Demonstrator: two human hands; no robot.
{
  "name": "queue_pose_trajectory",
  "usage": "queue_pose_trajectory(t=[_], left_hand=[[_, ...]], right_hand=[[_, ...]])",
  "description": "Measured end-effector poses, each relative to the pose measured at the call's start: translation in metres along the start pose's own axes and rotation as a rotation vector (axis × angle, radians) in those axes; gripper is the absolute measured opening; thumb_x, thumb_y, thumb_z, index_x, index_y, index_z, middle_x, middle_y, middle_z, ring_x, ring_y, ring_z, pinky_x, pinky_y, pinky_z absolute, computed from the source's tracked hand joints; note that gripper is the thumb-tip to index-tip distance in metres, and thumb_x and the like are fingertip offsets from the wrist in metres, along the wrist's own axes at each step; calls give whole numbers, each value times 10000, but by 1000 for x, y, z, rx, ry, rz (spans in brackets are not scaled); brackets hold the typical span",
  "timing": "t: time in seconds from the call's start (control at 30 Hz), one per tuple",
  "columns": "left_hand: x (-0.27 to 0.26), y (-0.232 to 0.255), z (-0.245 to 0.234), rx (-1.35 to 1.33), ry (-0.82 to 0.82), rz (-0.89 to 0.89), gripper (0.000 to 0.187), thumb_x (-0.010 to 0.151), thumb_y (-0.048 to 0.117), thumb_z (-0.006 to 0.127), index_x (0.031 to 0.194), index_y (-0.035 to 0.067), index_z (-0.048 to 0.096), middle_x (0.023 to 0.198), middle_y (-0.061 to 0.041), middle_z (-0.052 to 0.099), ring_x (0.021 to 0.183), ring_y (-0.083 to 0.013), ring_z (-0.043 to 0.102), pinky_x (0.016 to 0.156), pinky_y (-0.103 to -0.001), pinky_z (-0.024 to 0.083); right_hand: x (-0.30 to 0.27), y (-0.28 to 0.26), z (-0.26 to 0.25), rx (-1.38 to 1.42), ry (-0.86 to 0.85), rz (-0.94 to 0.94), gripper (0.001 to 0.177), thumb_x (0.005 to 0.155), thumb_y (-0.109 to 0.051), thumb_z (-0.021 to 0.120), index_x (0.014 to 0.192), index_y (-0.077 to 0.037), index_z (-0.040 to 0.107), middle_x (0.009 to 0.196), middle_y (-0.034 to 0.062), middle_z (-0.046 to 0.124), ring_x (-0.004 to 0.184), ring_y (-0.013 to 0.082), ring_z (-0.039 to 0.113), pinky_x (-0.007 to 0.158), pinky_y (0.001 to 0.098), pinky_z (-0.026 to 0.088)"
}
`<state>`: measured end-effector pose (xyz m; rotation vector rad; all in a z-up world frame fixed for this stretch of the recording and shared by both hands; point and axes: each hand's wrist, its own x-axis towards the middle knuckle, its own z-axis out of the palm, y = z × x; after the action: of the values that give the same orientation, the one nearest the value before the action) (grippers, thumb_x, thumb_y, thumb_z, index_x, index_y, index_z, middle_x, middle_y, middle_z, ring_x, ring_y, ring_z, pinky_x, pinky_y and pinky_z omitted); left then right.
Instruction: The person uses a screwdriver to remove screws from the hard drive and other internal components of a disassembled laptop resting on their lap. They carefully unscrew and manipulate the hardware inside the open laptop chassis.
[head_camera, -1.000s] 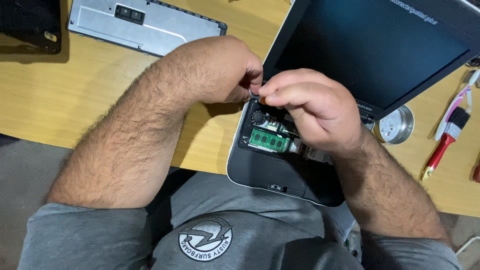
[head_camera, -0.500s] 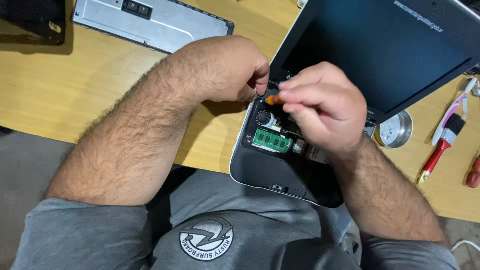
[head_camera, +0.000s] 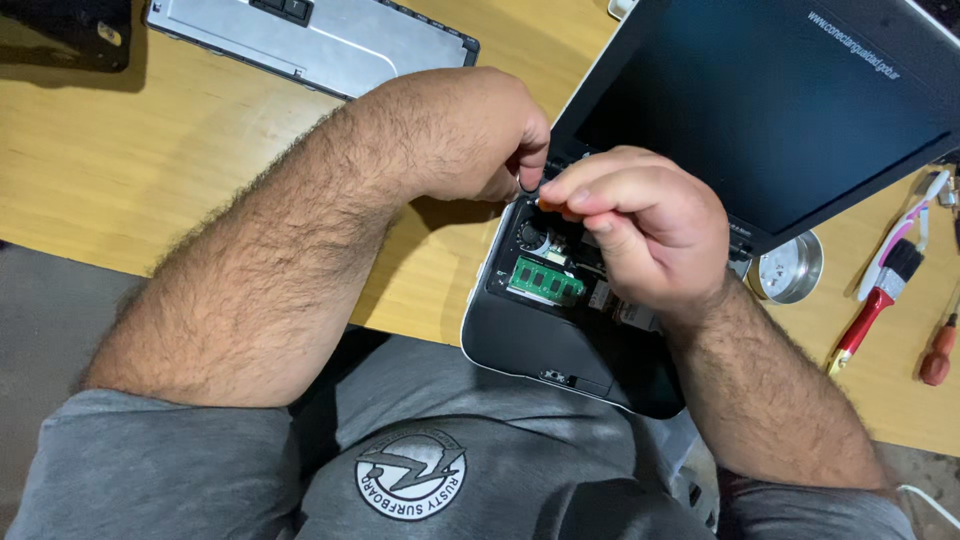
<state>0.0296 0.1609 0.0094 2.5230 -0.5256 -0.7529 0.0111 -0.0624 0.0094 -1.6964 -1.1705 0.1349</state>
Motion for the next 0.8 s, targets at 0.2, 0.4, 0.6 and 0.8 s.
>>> queue_pose_trajectory(t=[0.2,0.4,0.6,0.8], left_hand=[[4,-8,4,40,69,121,162,829,259,716,950,353,769,791,96,726,712,-204,665,622,-391,500],[-7,-7,-3,-239,205,437,240,817,171,693,1016,278,775,715,128,685,622,-94,606,573,-298,456],[-1,-11,1,-292,213,689,179,884,130,726,1050,182,766,1040,52,720,864,-138,684,748,-298,513],[3,-5,0,-229,212,537,130,829,226,835,941,233,770,794,83,729,754,-120,670,653,-308,489]], right_hand=[[-4,3,-1,3,83,25,156,1132,-106,375,1127,-45,519,1178,247,666,976,315,703,844,377,642],[-10,0,-5,-219,104,14,163,1107,-111,511,1118,-66,668,1193,190,557,1055,297,599,966,395,519],[-8,3,-7,-250,101,-26,172,1124,-96,505,1163,-107,672,1043,109,492,943,237,551,859,350,505],[-9,6,-12,-241,54,-66,275,1075,86,482,1251,-56,638,1102,148,532,966,263,567,854,367,510]])
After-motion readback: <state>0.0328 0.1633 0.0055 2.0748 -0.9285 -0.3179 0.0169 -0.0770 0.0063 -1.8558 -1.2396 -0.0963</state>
